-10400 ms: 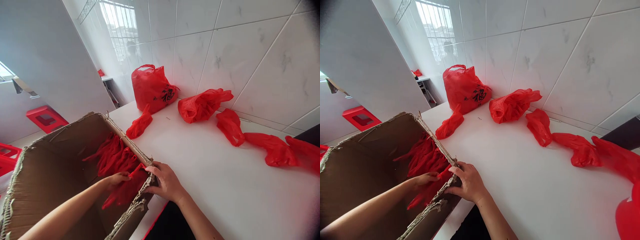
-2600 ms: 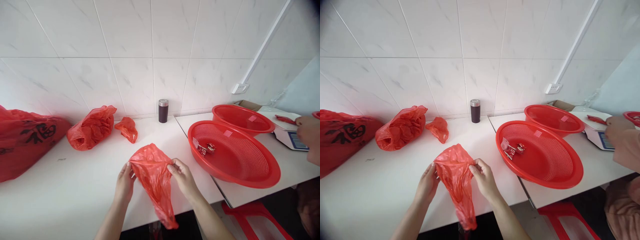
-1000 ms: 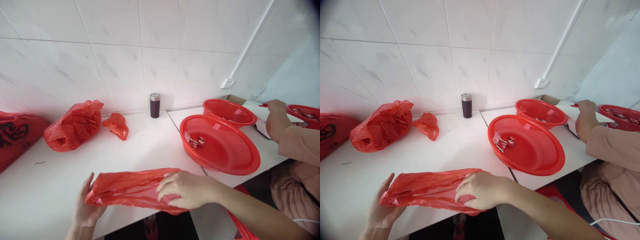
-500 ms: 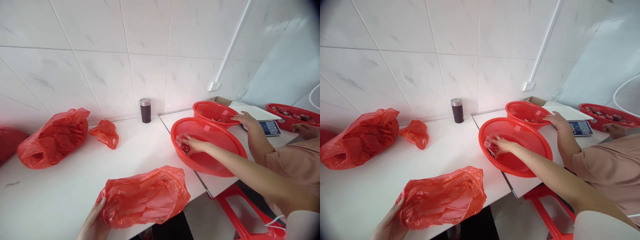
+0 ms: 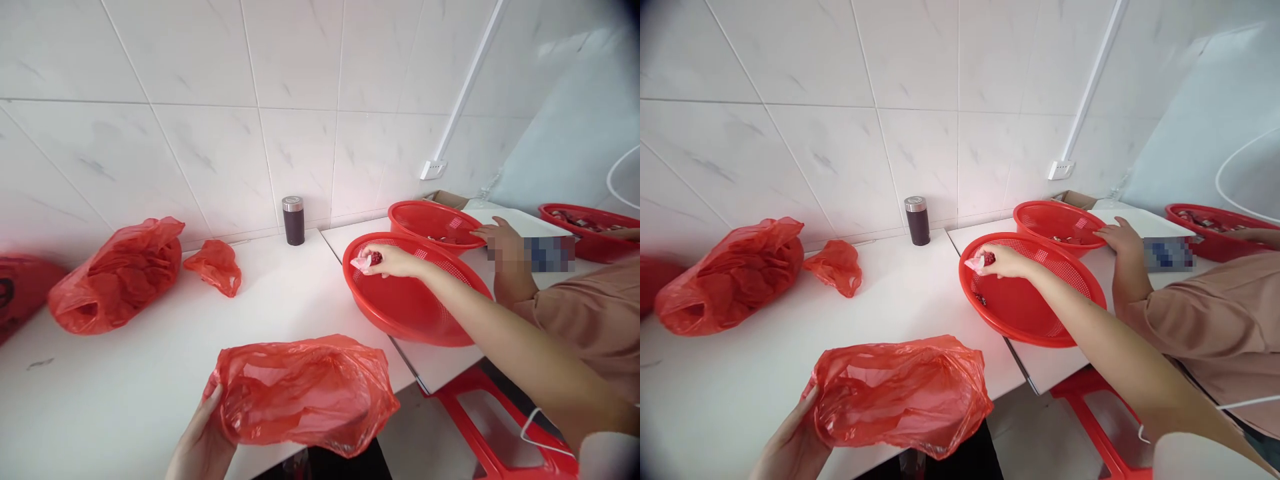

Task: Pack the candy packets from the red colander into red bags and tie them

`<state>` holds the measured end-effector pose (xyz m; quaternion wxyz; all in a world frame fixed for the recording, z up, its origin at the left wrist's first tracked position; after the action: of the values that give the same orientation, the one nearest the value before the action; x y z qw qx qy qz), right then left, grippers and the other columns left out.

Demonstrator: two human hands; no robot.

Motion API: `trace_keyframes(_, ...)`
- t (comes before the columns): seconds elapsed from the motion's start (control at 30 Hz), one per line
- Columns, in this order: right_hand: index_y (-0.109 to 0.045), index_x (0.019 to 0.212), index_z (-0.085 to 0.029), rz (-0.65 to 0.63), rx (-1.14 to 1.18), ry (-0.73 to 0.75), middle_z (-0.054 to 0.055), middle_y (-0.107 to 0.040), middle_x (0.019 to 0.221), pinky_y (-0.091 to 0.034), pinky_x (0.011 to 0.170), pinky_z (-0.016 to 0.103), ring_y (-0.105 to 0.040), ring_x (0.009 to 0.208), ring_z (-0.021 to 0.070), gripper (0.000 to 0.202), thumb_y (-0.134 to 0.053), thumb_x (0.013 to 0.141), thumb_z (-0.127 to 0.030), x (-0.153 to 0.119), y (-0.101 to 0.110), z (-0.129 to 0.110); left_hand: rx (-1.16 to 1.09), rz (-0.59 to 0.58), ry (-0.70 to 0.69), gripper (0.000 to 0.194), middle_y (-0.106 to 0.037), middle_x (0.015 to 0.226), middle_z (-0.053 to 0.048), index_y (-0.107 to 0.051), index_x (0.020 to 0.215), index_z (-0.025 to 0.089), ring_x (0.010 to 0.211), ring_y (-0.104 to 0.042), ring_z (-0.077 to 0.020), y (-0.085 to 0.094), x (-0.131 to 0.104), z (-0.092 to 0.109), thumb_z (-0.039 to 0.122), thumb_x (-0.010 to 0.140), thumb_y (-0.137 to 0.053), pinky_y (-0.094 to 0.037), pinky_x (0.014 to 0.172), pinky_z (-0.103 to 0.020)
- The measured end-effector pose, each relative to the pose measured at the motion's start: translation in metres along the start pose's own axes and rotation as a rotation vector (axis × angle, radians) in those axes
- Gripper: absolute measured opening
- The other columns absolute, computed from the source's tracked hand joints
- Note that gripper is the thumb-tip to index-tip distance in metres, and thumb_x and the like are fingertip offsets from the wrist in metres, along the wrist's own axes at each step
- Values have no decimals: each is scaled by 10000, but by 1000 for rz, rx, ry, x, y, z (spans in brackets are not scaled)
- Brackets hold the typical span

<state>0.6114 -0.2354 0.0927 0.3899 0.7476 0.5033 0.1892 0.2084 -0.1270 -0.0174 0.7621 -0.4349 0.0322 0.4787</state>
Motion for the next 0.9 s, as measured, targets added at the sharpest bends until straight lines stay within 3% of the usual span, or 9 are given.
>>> trace_keyframes(0.1, -562, 1138, -239, -113, 316, 129, 40, -605, 998, -547, 646, 259, -607, 810, 145, 469, -730, 744, -430, -29, -8, -59, -43, -5, -8, 327, -747, 1050, 3, -689, 1114, 295, 898, -719, -165, -4, 5, -3, 114, 885, -540, -600, 794, -245)
trace_keyframes(0.2, -552, 1183, -274, -403, 409, 259, 1, -598, 935, -535, 654, 270, -616, 742, 132, 509, -732, 742, -454, -54, -54, -110, -50, -44, 23, 307, -732, 1108, 0, -673, 1143, 305, 965, -703, -173, -13, 6, -10, 165, 906, -539, -587, 838, -253)
trace_keyframes(0.27, -598, 1123, -280, -434, 250, 316, 8, -597, 988, -508, 700, 281, -611, 804, 152, 471, -751, 717, -463, -60, -92, -123, -36, -66, 47, 285, -712, 1160, -5, -660, 1162, 308, 1028, -683, -184, -18, 4, -15, 221, 923, -532, -577, 866, -263)
trace_keyframes(0.37, -639, 1027, -232, -325, -97, 271, 58, -592, 1033, -462, 721, 304, -588, 892, 208, 396, -737, 725, -470, -55, -136, -117, 13, -68, 78, 281, -695, 1196, -19, -635, 1191, 302, 1091, -656, -203, -17, 0, -18, 282, 926, -542, -564, 895, -288)
trace_keyframes(0.43, -637, 943, -203, -346, -172, 238, 62, -615, 965, -439, 669, 284, -588, 846, 206, 363, -720, 737, -491, -47, -150, -108, 40, -56, 78, 318, -689, 1205, -28, -607, 1232, 305, 1111, -646, -215, -12, -2, -17, 304, 917, -561, -559, 906, -305)
trace_keyframes(0.57, -612, 823, -213, -372, -36, 178, 10, -660, 860, -410, 569, 240, -593, 717, 154, 352, -652, 777, -560, -36, -142, -100, 79, -38, 4, 417, -684, 1211, -17, -558, 1295, 343, 1125, -638, -211, -2, -3, -16, 291, 885, -613, -554, 909, -297)
trace_keyframes(0.77, -625, 931, -216, -417, 124, 64, 11, -683, 786, -430, 514, 223, -615, 582, 125, 410, -550, 848, -610, -28, -137, -94, 104, -38, -39, 406, -693, 1183, -30, -589, 1265, 321, 1089, -654, -216, 5, 1, -19, 294, 863, -642, -570, 875, -300)
trace_keyframes(0.9, -616, 1009, -209, -371, 58, -19, 18, -665, 666, -399, 481, 229, -574, 512, 129, 521, -446, 872, -682, -27, -142, -93, 100, -45, -34, 429, -695, 1177, -31, -579, 1278, 318, 1087, -656, -215, 8, 3, -19, 289, 856, -651, -563, 885, -298)
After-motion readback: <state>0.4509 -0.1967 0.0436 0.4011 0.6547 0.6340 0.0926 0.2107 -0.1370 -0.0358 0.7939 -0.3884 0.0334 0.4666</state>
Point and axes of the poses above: each hand's wrist, its own x-axis towards the middle knuckle, its own y-axis out of the back of the hand, z = x × y, the point moved 2 cm from there along x, towards the middle knuckle
